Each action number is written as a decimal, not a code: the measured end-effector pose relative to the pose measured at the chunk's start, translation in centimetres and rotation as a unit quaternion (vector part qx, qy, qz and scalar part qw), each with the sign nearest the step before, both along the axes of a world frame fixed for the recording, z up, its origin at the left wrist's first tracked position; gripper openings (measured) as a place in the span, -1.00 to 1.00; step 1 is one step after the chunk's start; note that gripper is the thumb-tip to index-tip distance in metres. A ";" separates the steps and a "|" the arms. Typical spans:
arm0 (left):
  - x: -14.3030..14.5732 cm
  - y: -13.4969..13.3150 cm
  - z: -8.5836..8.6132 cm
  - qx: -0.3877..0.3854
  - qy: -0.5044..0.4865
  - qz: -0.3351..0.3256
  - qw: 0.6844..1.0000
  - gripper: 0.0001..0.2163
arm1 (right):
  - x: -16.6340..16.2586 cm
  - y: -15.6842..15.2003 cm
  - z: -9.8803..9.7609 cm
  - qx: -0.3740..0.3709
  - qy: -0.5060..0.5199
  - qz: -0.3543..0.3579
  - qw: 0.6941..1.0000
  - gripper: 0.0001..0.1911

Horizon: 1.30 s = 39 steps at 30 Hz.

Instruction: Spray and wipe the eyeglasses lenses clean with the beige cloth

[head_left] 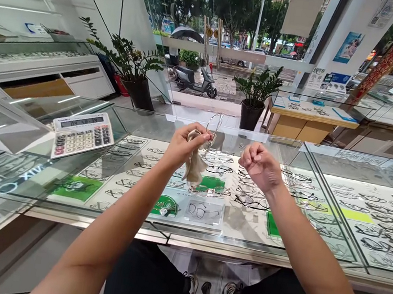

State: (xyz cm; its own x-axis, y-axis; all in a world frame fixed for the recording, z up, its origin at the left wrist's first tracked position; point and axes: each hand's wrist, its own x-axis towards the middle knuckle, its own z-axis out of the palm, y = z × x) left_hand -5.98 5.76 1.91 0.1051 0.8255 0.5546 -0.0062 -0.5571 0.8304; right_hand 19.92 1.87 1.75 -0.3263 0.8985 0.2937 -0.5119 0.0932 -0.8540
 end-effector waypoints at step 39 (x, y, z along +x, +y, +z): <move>6.0 -5.1 -0.7 -0.005 -0.017 -0.004 1.000 -0.61 | -1.4 -0.2 -1.8 -0.010 -0.044 -0.002 0.999 -0.86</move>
State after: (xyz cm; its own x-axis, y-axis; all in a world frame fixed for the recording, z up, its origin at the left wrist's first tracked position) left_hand 0.04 0.66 1.19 0.0927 0.8303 0.5496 -0.0391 -0.5485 0.8352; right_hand 18.47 1.68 -0.09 -0.3472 0.9052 0.2451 -0.4342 0.0765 -0.8976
